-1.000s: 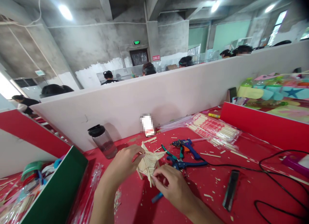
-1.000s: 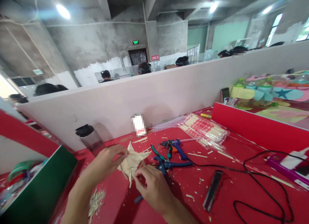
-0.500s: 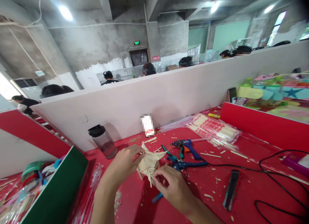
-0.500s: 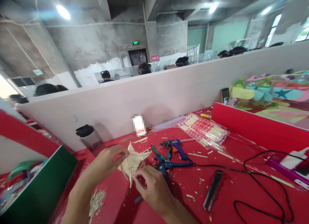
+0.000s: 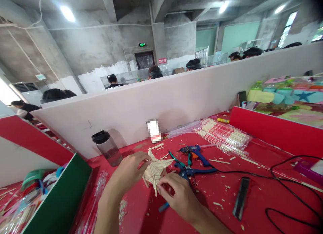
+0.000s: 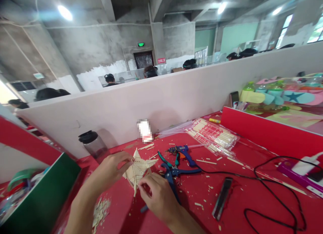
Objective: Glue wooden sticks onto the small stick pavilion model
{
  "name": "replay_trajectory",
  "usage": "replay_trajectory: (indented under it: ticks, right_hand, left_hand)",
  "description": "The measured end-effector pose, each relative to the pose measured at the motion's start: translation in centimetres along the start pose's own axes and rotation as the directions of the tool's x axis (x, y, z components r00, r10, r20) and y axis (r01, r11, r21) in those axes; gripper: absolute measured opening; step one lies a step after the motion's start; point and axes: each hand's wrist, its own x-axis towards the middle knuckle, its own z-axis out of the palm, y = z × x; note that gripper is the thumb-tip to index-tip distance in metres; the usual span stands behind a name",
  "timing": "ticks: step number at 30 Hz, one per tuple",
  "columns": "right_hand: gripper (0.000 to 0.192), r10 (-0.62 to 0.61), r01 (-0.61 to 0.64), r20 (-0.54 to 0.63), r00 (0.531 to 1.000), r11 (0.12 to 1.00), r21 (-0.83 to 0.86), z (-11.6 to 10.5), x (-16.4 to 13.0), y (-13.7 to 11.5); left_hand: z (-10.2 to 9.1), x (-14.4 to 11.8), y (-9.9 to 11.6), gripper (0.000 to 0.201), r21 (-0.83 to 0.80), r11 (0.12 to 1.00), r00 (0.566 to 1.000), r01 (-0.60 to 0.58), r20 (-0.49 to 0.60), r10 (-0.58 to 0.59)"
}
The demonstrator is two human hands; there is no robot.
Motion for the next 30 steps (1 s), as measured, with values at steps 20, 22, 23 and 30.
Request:
replay_trajectory:
  ticks: [20,22,23,30]
  right_hand:
    - [0.003,0.311,-0.310,0.043,0.949,0.908,0.281,0.2,0.2,-1.1]
    - [0.003,0.390,-0.385,0.066,0.919,0.845,0.372,0.5,0.2,-1.2]
    - [0.005,0.425,-0.417,0.080,0.901,0.804,0.423,0.6,0.3,-1.1]
    - [0.023,0.549,-0.538,0.212,0.808,0.542,0.646,1.5,0.4,-0.3]
  left_hand:
    - [-0.1,-0.1,0.1,0.023,0.029,1.000,1.000,0.002,0.002,-0.002]
    - [-0.1,-0.1,0.1,0.024,0.030,1.000,1.000,0.001,0.000,-0.001]
    - [-0.1,-0.1,0.1,0.024,0.032,0.999,1.000,-0.004,0.002,0.004]
    - [-0.2,-0.1,0.1,0.024,0.031,0.999,1.000,-0.018,0.014,0.018]
